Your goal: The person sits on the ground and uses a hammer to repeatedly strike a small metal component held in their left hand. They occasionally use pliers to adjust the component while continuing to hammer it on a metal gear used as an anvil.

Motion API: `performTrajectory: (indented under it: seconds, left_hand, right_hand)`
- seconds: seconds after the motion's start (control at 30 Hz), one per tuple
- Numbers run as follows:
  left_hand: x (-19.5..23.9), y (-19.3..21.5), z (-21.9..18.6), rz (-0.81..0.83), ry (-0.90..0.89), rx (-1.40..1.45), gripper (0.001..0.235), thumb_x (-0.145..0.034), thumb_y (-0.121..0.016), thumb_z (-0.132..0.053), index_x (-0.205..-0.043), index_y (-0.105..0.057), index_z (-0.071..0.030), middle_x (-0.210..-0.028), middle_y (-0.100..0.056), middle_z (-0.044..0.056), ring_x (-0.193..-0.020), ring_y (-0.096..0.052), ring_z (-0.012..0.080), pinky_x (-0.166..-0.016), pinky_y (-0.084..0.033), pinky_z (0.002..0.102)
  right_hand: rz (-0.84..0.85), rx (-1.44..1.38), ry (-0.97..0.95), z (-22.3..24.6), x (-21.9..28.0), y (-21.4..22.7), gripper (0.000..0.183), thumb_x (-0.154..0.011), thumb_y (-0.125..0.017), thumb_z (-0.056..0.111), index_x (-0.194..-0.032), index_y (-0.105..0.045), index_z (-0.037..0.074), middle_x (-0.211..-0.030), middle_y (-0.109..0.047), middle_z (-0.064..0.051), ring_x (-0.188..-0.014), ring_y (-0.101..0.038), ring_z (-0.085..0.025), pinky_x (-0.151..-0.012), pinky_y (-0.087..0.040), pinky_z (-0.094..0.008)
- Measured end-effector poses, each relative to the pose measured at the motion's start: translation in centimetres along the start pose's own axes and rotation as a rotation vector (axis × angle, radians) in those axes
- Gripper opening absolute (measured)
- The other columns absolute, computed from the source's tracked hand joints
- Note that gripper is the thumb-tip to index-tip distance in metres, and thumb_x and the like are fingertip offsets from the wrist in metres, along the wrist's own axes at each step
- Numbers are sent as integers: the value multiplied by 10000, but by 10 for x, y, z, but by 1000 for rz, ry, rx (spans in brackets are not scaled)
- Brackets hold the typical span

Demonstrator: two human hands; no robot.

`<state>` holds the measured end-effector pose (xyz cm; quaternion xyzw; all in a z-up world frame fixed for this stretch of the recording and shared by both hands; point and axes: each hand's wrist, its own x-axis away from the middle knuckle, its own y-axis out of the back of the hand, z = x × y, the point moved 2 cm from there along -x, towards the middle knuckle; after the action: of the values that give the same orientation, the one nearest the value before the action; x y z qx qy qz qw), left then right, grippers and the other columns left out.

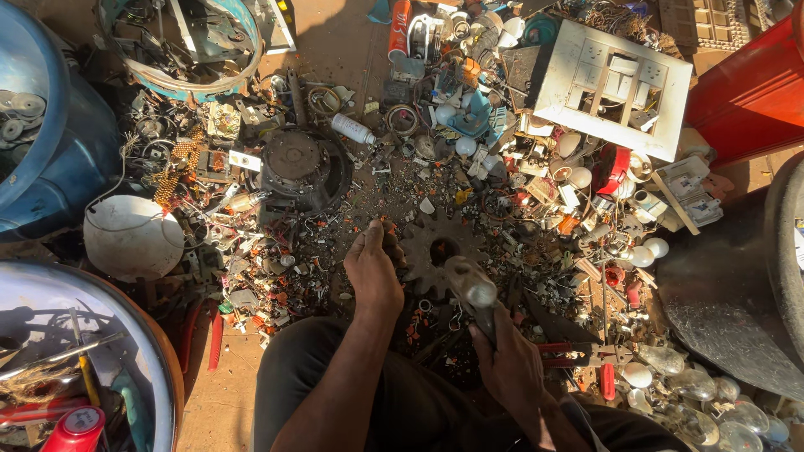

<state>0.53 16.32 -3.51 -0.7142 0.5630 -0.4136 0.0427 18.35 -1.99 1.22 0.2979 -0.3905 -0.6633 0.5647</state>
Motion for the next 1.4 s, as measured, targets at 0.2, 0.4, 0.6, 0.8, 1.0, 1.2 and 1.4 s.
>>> performTrajectory:
  seconds: [0.2, 0.4, 0.6, 0.8, 1.0, 1.2, 1.4]
  left_hand:
    - [-3, 3, -4, -48, -5, -8, 321, -1081, -563, -268, -1011, -679, 23, -785, -580, 64, -636, -514, 175, -578, -451, 389]
    - [-7, 3, 1, -26, -25, 22, 305, -1100, -559, -252, -1009, -677, 13, -785, -562, 52, -625, -497, 169, -571, -441, 392]
    - [-6, 1, 3, -79, 62, 13, 281, -1055, -532, -299, -1060, -682, -61, -816, -573, 30, -643, -516, 169, -591, -495, 406]
    - [-3, -1, -3, -4, 58, 28, 263, -1063, -532, -212, -972, -609, 23, -823, -589, 109, -640, -559, 215, -562, -481, 421]
    - [-2, -7, -3, 32, 74, 50, 207, -1028, -538, -177, -972, -632, -1, -842, -668, 144, -662, -639, 239, -568, -507, 407]
    - [2, -9, -1, 33, 96, 28, 197, -1042, -550, -187, -958, -594, -15, -826, -651, 115, -629, -602, 200, -541, -480, 376]
    - [3, -5, -5, 23, 80, 16, 225, -1044, -543, -174, -954, -597, 25, -816, -641, 117, -616, -589, 208, -514, -468, 398]
  right_hand:
    - [338, 140, -248, 7, -21, -4, 535, -1040, -523, 372, -1472, -404, 81, -927, -758, -192, -705, -772, -325, -603, -606, -473]
    - [86, -109, -109, 11, -4, 7, 584, -998, -586, 314, -1479, -436, 17, -927, -745, -212, -649, -781, -287, -544, -599, -465]
    - [3, -125, -41, 8, -3, 2, 575, -1027, -568, 312, -1455, -389, -28, -891, -751, -203, -698, -785, -263, -569, -656, -419]
    - [352, 0, -318, -2, -16, -12, 560, -1044, -526, 351, -1512, -383, 78, -807, -748, -170, -613, -733, -265, -571, -548, -462]
    - [66, -315, -269, 3, 0, 5, 494, -1035, -542, 308, -1465, -494, 69, -785, -689, -181, -548, -626, -238, -495, -477, -394]
    - [-104, -157, -20, 5, 1, -7, 564, -1049, -565, 325, -1460, -384, -16, -899, -731, -190, -668, -733, -216, -550, -609, -373]
    - [213, -179, -269, -8, -9, -23, 521, -1034, -542, 339, -1469, -425, 77, -735, -709, -127, -533, -679, -211, -522, -534, -481]
